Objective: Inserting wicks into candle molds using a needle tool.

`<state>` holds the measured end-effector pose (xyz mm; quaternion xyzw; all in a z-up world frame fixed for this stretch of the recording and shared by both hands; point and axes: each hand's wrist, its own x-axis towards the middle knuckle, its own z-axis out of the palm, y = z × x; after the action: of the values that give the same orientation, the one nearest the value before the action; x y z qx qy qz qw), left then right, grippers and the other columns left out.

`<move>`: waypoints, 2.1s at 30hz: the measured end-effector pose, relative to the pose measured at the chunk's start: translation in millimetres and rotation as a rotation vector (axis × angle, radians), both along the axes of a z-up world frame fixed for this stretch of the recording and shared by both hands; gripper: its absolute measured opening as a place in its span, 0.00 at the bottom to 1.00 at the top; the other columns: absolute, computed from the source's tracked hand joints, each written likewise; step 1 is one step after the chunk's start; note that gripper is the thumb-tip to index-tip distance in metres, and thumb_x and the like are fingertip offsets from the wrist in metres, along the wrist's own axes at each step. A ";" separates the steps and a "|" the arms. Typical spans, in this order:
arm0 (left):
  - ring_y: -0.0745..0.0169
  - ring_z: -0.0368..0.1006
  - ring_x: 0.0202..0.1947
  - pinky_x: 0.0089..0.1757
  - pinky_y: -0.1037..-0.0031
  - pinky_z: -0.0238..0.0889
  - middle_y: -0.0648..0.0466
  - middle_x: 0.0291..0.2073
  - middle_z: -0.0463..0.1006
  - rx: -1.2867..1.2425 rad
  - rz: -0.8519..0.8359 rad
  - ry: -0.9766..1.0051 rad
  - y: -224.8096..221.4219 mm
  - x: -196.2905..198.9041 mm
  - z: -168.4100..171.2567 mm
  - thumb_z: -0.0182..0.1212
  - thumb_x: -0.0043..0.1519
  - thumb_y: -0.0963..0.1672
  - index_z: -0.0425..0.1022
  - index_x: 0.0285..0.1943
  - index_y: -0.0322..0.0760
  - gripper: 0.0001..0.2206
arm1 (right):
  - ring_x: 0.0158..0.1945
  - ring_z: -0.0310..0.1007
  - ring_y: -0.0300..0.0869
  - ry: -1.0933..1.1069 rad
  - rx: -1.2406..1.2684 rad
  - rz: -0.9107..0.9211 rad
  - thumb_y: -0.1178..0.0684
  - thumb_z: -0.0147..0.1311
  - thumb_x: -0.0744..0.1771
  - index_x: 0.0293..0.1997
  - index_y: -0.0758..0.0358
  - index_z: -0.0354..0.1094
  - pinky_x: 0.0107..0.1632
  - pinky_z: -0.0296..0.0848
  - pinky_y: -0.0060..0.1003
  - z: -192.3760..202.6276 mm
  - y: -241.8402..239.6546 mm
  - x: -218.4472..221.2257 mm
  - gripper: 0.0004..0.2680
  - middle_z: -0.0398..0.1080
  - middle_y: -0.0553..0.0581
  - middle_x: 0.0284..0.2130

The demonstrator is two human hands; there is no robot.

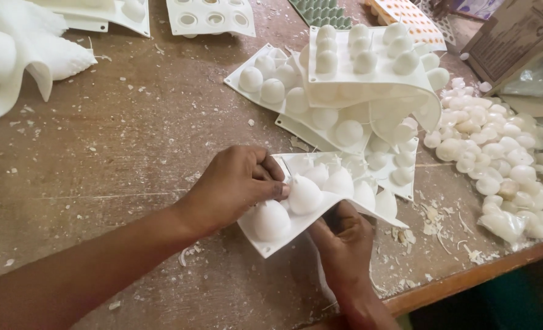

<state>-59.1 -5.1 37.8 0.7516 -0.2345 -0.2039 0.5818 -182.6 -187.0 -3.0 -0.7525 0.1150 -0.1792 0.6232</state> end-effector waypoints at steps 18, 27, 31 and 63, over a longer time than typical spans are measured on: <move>0.69 0.81 0.24 0.32 0.75 0.75 0.55 0.25 0.85 0.041 0.100 -0.205 -6.3 -14.6 -11.7 0.66 0.56 0.45 0.82 0.34 0.36 0.07 | 0.30 0.77 0.43 0.479 0.258 -0.008 0.59 0.62 0.61 0.40 0.77 0.74 0.37 0.77 0.38 -1.4 -25.3 -25.9 0.10 0.80 0.64 0.29; 0.67 0.80 0.22 0.30 0.73 0.72 0.53 0.23 0.84 0.070 0.058 -0.261 -6.5 -19.2 -15.2 0.67 0.55 0.45 0.81 0.35 0.36 0.07 | 0.28 0.71 0.39 0.530 0.045 0.032 0.61 0.63 0.61 0.33 0.70 0.74 0.34 0.70 0.33 -22.1 -55.5 -57.4 0.04 0.75 0.56 0.25; 0.66 0.79 0.21 0.30 0.72 0.72 0.54 0.22 0.83 0.121 0.013 -0.256 -6.3 -19.2 -11.4 0.66 0.56 0.45 0.81 0.35 0.37 0.07 | 0.28 0.71 0.38 0.607 -0.007 0.056 0.61 0.64 0.60 0.33 0.68 0.74 0.33 0.69 0.34 -5.6 -70.8 -67.8 0.04 0.74 0.55 0.25; 0.66 0.79 0.41 0.45 0.72 0.78 0.50 0.38 0.81 -0.473 -0.194 0.297 -3.2 -67.8 5.8 0.55 0.69 0.40 0.73 0.50 0.28 0.06 | 0.36 0.78 0.35 0.132 -0.386 -0.049 0.61 0.63 0.63 0.40 0.69 0.77 0.40 0.76 0.28 38.3 -92.2 -87.6 0.06 0.79 0.56 0.32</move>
<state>-126.9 -8.3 43.6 0.5309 -0.2585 -0.3060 0.7468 -270.2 -279.2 35.2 -0.8652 0.1373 -0.1634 0.4538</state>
